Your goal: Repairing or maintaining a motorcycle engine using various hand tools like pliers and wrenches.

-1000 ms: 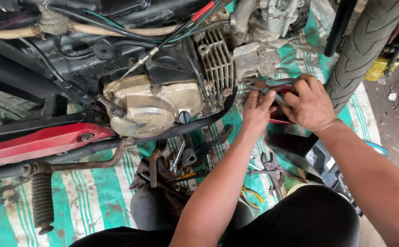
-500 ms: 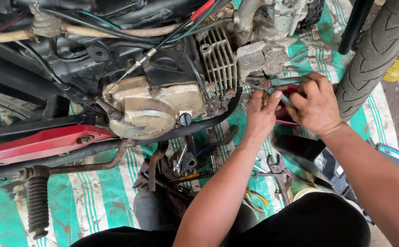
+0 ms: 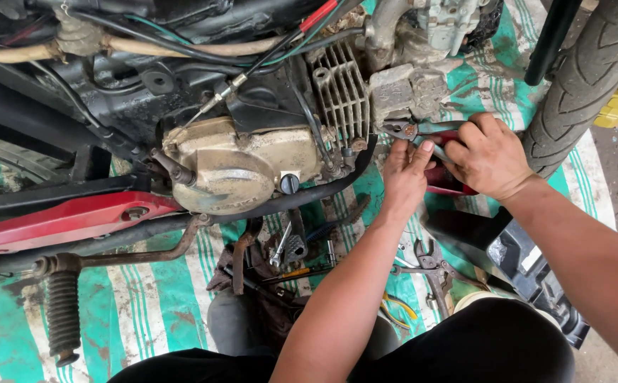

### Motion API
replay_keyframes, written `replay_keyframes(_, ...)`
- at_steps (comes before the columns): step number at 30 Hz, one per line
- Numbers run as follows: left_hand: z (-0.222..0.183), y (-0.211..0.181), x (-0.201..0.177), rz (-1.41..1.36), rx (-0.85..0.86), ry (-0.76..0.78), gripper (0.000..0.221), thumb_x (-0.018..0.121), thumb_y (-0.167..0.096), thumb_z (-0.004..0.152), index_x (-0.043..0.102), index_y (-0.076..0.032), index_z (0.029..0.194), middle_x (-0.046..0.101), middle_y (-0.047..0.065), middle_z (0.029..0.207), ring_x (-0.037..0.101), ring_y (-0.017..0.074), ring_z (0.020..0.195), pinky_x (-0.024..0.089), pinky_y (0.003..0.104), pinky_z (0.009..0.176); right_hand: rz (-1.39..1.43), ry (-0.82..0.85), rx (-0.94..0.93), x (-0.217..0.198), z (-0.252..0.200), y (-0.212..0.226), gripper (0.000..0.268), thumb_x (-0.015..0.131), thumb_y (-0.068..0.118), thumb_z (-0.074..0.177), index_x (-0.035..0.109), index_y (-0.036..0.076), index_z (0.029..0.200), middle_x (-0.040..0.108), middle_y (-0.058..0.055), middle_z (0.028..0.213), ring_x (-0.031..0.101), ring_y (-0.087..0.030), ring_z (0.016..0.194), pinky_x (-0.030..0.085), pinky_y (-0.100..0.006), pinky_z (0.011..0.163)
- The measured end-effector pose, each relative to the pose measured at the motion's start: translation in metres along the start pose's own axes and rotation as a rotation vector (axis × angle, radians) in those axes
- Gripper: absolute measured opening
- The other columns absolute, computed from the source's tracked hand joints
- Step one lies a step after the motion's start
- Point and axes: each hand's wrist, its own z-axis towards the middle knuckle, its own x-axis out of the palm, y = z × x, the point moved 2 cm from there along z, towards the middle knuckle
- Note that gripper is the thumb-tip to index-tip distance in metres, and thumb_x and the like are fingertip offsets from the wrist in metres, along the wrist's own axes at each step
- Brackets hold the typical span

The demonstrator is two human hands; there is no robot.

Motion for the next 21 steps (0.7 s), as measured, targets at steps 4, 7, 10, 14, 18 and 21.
replay_keyframes(4,-0.011,-0.019,0.005,0.112,0.026,-0.043,0.032,0.073,-0.029,0.108,0.056,-0.002,0.108,0.057,0.001,0.086,0.059,0.0102,0.075,0.061,0.028,0.079,0.059,0.090,-0.033,0.010,-0.006,-0.005,0.027,0.084,0.029,0.082,0.065,0.015,0.096,0.059,-0.006,0.109,0.061,-0.031,0.105,0.058,-0.040,0.086)
replay_keyframes(7,-0.014,-0.017,0.011,0.079,0.066,-0.089,0.029,0.074,-0.024,0.108,0.063,0.000,0.119,0.068,0.002,0.089,0.061,0.0099,0.076,0.057,0.026,0.077,0.187,0.160,-0.015,0.017,-0.008,-0.010,0.026,0.083,0.024,0.077,0.068,0.014,0.096,0.059,-0.006,0.109,0.062,-0.030,0.103,0.058,-0.039,0.087)
replay_keyframes(10,-0.022,-0.038,0.019,0.342,0.081,-0.195,0.042,0.074,-0.034,0.104,0.067,0.006,0.111,0.078,0.011,0.091,0.065,0.0180,0.073,0.053,0.030,0.070,0.387,0.242,-0.010,0.014,-0.004,-0.017,0.019,0.078,0.016,0.078,0.064,0.009,0.089,0.058,-0.008,0.106,0.067,-0.033,0.099,0.057,-0.042,0.085)
replay_keyframes(14,-0.016,-0.018,0.019,0.279,0.082,-0.324,0.044,0.079,-0.040,0.097,0.053,-0.007,0.084,0.049,-0.001,0.073,0.046,0.0152,0.063,0.044,0.031,0.062,0.472,0.370,0.064,0.008,-0.008,-0.009,0.019,0.077,0.018,0.078,0.063,0.007,0.086,0.061,-0.007,0.101,0.066,-0.035,0.089,0.057,-0.045,0.081)
replay_keyframes(18,-0.009,0.007,0.005,0.102,0.047,-0.325,0.034,0.083,-0.016,0.092,0.070,-0.008,0.121,0.070,0.007,0.095,0.065,0.0152,0.080,0.053,0.029,0.073,0.332,0.359,0.368,0.016,-0.033,0.029,0.049,0.084,0.024,0.077,0.064,0.012,0.120,0.056,-0.011,0.119,0.074,-0.043,0.088,0.067,-0.051,0.082)
replay_keyframes(21,-0.013,0.020,-0.009,0.266,-0.002,-0.393,0.035,0.084,-0.023,0.090,0.072,-0.008,0.118,0.071,0.013,0.095,0.073,0.0253,0.091,0.062,0.043,0.085,0.462,0.428,0.640,0.011,-0.023,0.055,0.076,0.078,0.014,0.076,0.049,0.009,0.146,0.045,-0.020,0.135,0.074,-0.062,0.093,0.068,-0.067,0.087)
